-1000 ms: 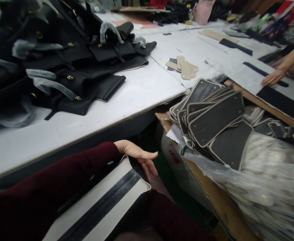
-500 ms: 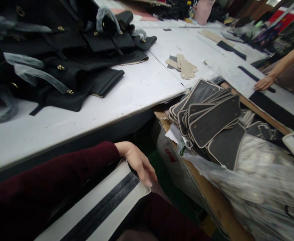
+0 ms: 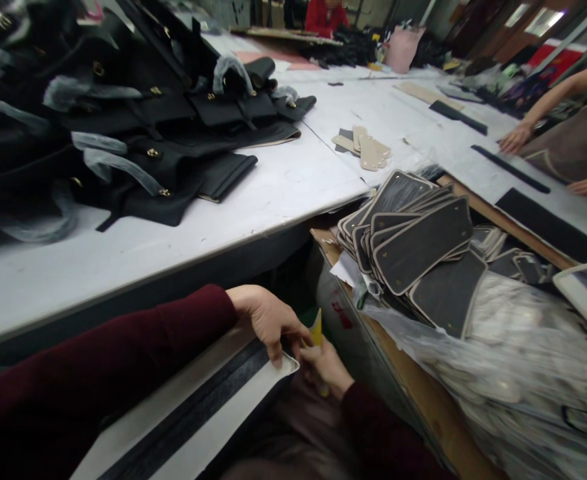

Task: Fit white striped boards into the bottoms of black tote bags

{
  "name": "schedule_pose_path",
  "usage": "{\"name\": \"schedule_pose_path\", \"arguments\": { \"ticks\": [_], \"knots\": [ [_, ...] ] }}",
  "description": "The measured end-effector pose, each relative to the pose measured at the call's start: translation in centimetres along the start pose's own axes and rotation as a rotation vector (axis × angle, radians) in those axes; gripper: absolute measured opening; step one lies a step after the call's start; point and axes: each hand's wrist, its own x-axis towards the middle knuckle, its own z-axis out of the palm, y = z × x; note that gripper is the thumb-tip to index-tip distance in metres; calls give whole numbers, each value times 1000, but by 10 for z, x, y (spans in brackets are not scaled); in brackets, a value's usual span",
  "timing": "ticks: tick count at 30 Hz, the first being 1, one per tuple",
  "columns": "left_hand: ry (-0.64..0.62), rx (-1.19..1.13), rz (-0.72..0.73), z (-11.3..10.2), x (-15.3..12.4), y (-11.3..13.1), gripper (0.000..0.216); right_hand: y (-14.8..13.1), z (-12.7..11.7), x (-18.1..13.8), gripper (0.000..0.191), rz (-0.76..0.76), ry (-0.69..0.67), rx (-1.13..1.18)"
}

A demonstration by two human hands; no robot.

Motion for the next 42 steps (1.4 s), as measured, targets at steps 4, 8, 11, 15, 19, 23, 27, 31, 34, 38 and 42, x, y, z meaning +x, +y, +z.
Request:
{"name": "schedule_pose_path", "arguments": {
  "ticks": [4,8,11,15,19,23,27,31,34,38,42],
  "knots": [
    [-59,-9,-61,3,0,7,111,8,-77,-51,44,-2,14,-103],
    [-27,17,-128,4,1,9,108,-20,-110,-95,49,59,-291,-211],
    [9,51,-146,4,1,9,101,-45,-90,-98,56,104,-427,-280],
    [40,52,-164,5,1,9,104,-60,-55,-81,55,52,-450,-378],
    [109,107,-222,4,0,11,105,-63,-42,-74,51,52,-453,-372],
    [116,109,-218,2,0,10,106,-64,-38,-75,51,46,-457,-337],
    [129,146,-211,2,1,8,102,-61,-35,-74,51,72,-458,-299],
    [113,143,-215,2,0,10,103,-57,-32,-74,52,81,-473,-257],
    [100,147,-212,1,-1,13,101,-58,-30,-76,52,92,-466,-247],
    [102,175,-222,1,-2,15,95,-60,-26,-78,54,111,-437,-259],
    [107,197,-224,2,-3,16,91,-61,-23,-79,55,112,-434,-262]
  ]
}}
